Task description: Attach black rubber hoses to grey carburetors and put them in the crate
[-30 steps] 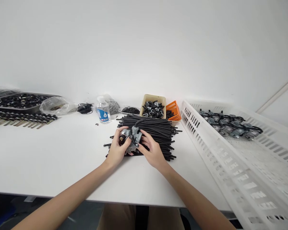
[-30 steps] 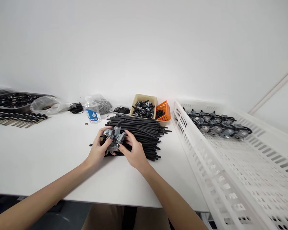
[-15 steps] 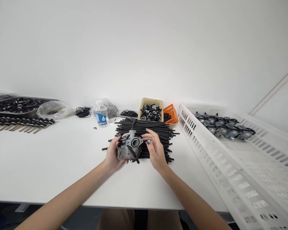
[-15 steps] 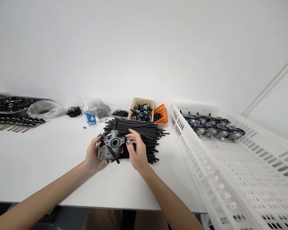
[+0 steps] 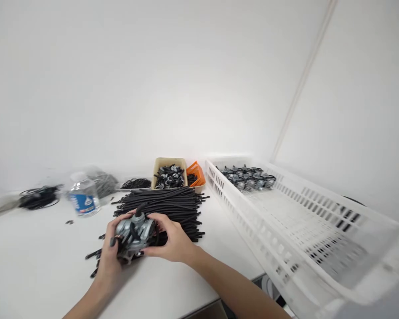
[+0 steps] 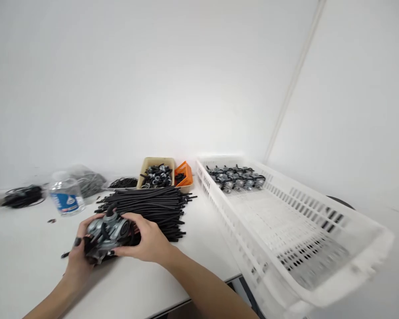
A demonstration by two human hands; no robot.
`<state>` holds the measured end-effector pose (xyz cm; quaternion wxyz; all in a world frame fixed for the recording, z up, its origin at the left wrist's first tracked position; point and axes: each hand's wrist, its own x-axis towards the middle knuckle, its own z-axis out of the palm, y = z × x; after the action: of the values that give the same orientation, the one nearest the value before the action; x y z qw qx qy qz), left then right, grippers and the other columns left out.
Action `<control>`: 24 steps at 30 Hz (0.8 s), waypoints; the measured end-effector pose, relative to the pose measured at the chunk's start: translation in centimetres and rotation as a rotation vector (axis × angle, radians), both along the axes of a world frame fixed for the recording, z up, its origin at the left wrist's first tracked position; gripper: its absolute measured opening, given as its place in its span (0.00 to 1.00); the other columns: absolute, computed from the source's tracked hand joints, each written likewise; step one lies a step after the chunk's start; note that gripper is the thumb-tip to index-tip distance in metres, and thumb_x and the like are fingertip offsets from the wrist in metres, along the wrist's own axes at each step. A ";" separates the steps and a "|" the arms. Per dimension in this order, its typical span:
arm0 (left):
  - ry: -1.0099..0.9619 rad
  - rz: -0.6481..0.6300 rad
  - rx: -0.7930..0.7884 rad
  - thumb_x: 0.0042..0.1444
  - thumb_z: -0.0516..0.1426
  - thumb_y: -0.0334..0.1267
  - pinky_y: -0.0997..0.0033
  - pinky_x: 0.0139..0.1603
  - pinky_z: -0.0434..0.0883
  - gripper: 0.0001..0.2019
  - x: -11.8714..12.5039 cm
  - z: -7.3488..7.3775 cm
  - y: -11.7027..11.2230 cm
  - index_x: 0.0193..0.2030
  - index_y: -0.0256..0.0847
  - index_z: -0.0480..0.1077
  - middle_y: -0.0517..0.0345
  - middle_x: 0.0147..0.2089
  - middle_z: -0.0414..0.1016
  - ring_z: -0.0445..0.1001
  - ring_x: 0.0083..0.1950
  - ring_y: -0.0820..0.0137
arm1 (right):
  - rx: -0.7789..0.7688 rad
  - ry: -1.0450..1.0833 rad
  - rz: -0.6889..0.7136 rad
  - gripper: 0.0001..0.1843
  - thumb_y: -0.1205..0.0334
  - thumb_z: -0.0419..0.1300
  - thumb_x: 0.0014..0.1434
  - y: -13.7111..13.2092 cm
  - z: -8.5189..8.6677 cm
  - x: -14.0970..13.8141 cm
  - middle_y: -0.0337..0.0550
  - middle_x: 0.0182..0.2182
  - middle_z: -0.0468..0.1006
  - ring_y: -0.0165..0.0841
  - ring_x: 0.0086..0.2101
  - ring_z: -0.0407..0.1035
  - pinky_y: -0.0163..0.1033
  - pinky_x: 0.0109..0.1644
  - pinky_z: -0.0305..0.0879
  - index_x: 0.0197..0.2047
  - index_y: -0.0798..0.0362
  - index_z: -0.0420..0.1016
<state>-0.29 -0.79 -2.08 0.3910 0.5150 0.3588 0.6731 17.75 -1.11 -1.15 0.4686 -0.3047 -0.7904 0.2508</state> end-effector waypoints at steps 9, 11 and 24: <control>0.168 -0.211 0.039 0.56 0.48 0.68 0.46 0.45 0.80 0.34 0.0 0.1 -1.1 0.67 0.58 0.54 0.56 0.77 0.44 0.68 0.64 0.42 | 0.485 0.057 -0.352 0.39 0.52 0.72 0.49 -7.5 3.5 5.6 0.42 0.49 0.81 0.40 0.43 0.79 0.40 0.47 0.77 0.62 0.39 0.63; 0.182 -0.265 0.051 0.54 0.50 0.68 0.48 0.42 0.82 0.35 -0.2 -0.7 -0.6 0.67 0.58 0.54 0.56 0.77 0.43 0.73 0.59 0.43 | 0.538 0.031 -0.542 0.39 0.52 0.71 0.51 -12.1 5.2 8.4 0.42 0.46 0.82 0.41 0.41 0.79 0.41 0.43 0.79 0.63 0.38 0.62; 0.417 -0.167 0.192 0.63 0.43 0.58 0.54 0.36 0.82 0.25 1.2 -1.5 -1.2 0.65 0.61 0.58 0.54 0.74 0.53 0.78 0.51 0.51 | 0.022 -0.916 -0.947 0.32 0.54 0.66 0.54 -11.9 18.8 27.8 0.43 0.41 0.82 0.40 0.34 0.77 0.41 0.38 0.70 0.61 0.44 0.67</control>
<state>0.95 -1.97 -3.60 0.3119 0.7055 0.3224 0.5487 45.57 -13.05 17.60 0.1477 -0.6906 -0.6928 -0.1456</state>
